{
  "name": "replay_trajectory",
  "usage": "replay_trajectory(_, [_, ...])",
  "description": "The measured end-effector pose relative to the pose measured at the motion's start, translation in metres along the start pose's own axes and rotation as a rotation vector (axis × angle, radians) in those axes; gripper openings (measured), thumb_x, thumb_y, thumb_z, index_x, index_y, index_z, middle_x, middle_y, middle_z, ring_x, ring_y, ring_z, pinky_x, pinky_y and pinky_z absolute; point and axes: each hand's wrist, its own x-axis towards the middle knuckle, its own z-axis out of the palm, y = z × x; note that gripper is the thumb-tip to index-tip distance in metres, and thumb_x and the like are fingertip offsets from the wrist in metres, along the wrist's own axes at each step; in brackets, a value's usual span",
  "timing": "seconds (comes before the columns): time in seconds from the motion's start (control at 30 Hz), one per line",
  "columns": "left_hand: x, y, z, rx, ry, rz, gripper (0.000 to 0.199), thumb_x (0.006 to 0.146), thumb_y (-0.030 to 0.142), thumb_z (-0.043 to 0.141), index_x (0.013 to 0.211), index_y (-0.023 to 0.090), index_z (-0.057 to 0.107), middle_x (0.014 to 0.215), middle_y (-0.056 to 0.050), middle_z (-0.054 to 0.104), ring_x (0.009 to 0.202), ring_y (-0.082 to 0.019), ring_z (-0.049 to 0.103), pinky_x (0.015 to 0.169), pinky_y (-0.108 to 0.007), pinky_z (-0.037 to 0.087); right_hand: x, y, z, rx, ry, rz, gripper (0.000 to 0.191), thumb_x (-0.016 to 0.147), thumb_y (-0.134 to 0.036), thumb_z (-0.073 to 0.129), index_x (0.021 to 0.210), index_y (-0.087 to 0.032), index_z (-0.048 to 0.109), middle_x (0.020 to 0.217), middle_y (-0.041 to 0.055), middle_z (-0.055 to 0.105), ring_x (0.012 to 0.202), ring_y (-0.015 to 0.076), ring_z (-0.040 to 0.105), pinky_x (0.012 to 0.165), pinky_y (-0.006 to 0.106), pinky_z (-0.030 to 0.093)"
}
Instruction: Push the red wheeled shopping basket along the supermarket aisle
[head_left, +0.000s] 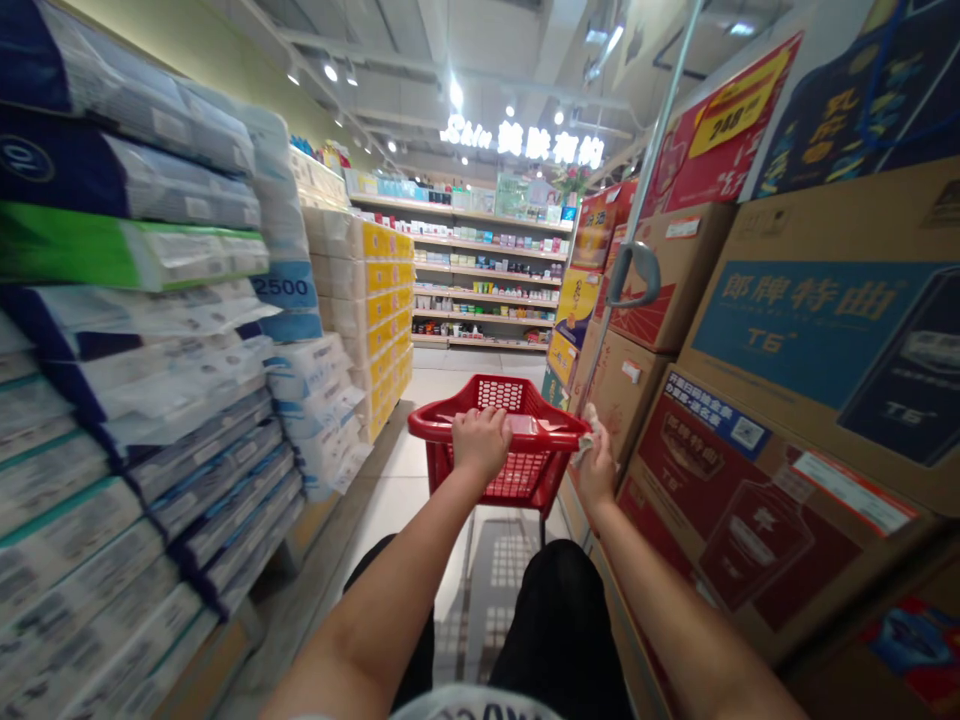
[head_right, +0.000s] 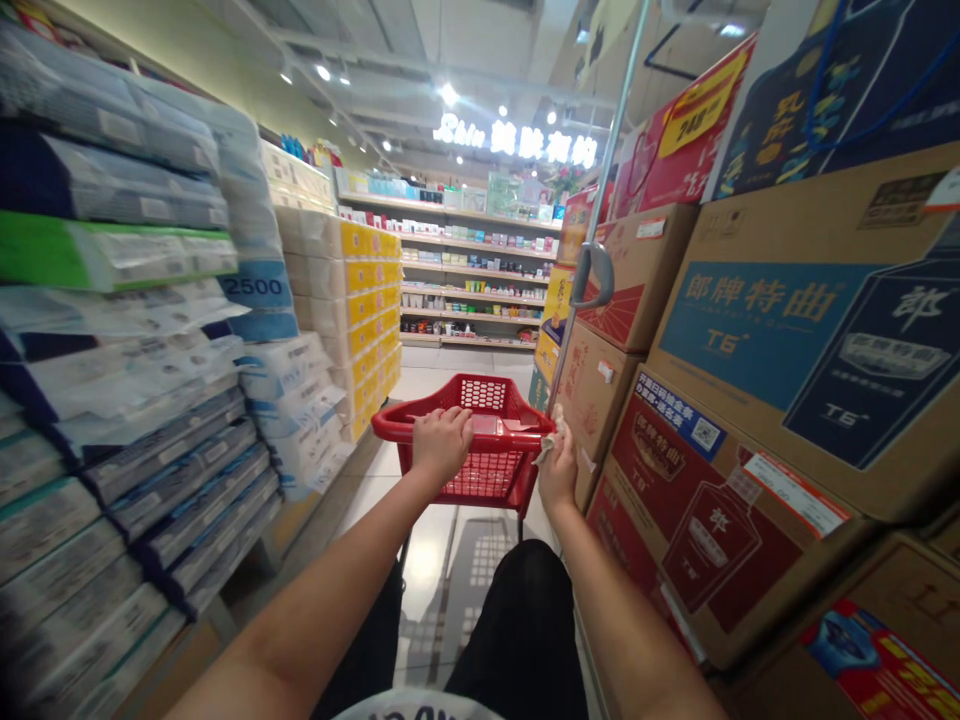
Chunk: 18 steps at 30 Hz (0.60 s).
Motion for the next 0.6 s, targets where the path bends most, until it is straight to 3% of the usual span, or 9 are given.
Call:
replay_trajectory(0.1, [0.0,-0.001,0.001,-0.003,0.008,0.005,0.038,0.097,0.037,0.031,0.116,0.025,0.063,0.118,-0.007,0.065,0.106,-0.028,0.053,0.091,-0.045,0.033,-0.003,-0.001,-0.004,-0.005,0.018,-0.036,0.051,0.098,-0.043,0.024,0.129,-0.014,0.053,0.124,0.016,0.06,0.118,0.0223,0.054,0.097,0.04,0.044])
replay_trajectory(0.2, [0.0,0.0,0.002,-0.005,0.016,0.005,0.038,0.098,0.038,0.031,0.116,0.024,0.062,0.118,-0.007,0.065,0.105,-0.028,0.053,0.091,-0.046,0.033,0.007,-0.01,-0.012,-0.081,-0.083,-0.269,0.045,0.098,-0.038,0.028,0.112,-0.016,0.064,0.117,0.0131,0.062,0.12,0.0223,0.05,0.105,0.044,0.038])
replay_trajectory(0.3, [-0.001,0.002,0.002,-0.006,0.013,0.003,0.038,0.098,0.037,0.031,0.116,0.024,0.062,0.117,-0.007,0.065,0.105,-0.029,0.053,0.091,-0.046,0.032,0.021,-0.024,-0.018,-0.229,-0.209,-0.44,0.039,0.096,-0.031,0.033,0.099,-0.013,0.067,0.105,0.0144,0.065,0.11,0.0239,0.054,0.101,0.043,0.04])
replay_trajectory(0.4, [-0.002,0.004,0.001,-0.009,0.004,0.006,0.038,0.098,0.038,0.031,0.116,0.024,0.062,0.118,-0.007,0.065,0.106,-0.029,0.052,0.092,-0.046,0.032,0.039,-0.044,-0.019,-0.492,-0.395,-0.312,0.036,0.091,-0.027,0.037,0.08,-0.014,0.069,0.086,0.015,0.067,0.09,0.0255,0.06,0.085,0.039,0.045])
replay_trajectory(0.5, [-0.004,0.005,-0.001,-0.023,-0.009,-0.002,0.039,0.098,0.039,0.03,0.116,0.024,0.061,0.119,-0.007,0.064,0.107,-0.028,0.052,0.092,-0.046,0.031,0.05,-0.057,-0.017,-0.615,-0.602,-0.147,0.038,0.09,-0.028,0.04,0.07,-0.017,0.069,0.073,0.0125,0.067,0.072,0.0229,0.061,0.072,0.034,0.044])
replay_trajectory(0.53, [-0.004,0.005,-0.001,-0.026,-0.011,-0.005,0.039,0.098,0.039,0.03,0.117,0.024,0.061,0.12,-0.007,0.064,0.107,-0.028,0.052,0.093,-0.046,0.031,0.049,-0.058,-0.017,-0.623,-0.611,-0.153,0.038,0.091,-0.029,0.039,0.07,-0.017,0.069,0.073,0.0122,0.067,0.071,0.0225,0.061,0.071,0.034,0.043])
replay_trajectory(0.6, [-0.004,0.006,-0.002,-0.034,-0.013,-0.008,0.039,0.098,0.039,0.03,0.117,0.024,0.061,0.12,-0.007,0.063,0.108,-0.029,0.052,0.092,-0.046,0.032,0.037,-0.056,-0.018,-0.606,-0.508,-0.267,0.038,0.092,-0.028,0.038,0.076,-0.017,0.07,0.079,0.0125,0.068,0.077,0.0232,0.061,0.077,0.036,0.043])
